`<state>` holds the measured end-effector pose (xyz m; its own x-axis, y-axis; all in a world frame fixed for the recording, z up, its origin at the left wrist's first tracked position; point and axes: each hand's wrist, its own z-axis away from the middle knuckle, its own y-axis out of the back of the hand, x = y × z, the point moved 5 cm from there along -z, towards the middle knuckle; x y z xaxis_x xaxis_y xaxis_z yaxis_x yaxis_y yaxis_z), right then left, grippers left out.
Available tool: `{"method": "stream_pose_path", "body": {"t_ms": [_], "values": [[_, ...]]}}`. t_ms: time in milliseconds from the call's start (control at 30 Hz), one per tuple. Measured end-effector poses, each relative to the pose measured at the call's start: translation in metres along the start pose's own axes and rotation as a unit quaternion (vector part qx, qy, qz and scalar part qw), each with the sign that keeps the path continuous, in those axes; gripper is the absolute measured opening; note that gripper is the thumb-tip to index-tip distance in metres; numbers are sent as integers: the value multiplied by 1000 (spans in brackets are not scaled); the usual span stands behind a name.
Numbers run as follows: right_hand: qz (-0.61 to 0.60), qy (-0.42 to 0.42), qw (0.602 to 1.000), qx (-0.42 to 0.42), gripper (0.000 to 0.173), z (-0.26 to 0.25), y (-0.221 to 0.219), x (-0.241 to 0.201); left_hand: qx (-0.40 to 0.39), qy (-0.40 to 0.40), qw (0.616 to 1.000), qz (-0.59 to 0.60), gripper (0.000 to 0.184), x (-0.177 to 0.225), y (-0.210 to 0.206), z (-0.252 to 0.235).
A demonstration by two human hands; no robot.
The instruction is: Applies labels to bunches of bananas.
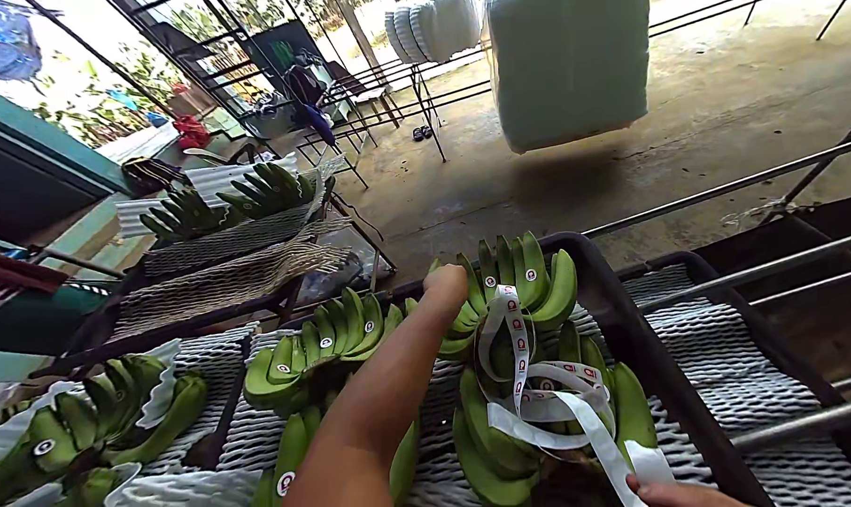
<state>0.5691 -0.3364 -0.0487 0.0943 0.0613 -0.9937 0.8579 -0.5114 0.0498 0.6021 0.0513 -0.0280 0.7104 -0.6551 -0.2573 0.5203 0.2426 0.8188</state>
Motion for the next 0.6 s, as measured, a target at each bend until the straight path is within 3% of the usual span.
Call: {"method": "stream_pose_path", "body": {"t_ms": [67,133,233,300,367,433,467,567,600], "values": [[24,-8,1000,15,23,3,3,-4,38,19,999,-29,27,2,-12,-4],[30,-22,999,37,23,8,8,-4,110,7,993,-27,37,-1,-8,-6],[4,-52,994,93,29,13,14,-1,189,-113,972,84,35,-7,0,19],[-33,-58,989,135,34,14,15,1,137,-229,939,218,41,-6,-17,50],[-60,-43,983,168,35,13,14,1,33,-330,900,282,68,6,-52,81],[-63,-22,979,193,33,10,11,1,-4,-342,901,266,92,24,-86,99],[-54,-12,978,200,32,8,10,0,2,-332,909,253,86,34,-98,102],[-35,17,975,218,28,2,8,-12,94,-329,901,266,32,50,-107,104],[-37,44,972,229,28,2,10,-22,140,-332,886,292,25,51,-98,110]]}}
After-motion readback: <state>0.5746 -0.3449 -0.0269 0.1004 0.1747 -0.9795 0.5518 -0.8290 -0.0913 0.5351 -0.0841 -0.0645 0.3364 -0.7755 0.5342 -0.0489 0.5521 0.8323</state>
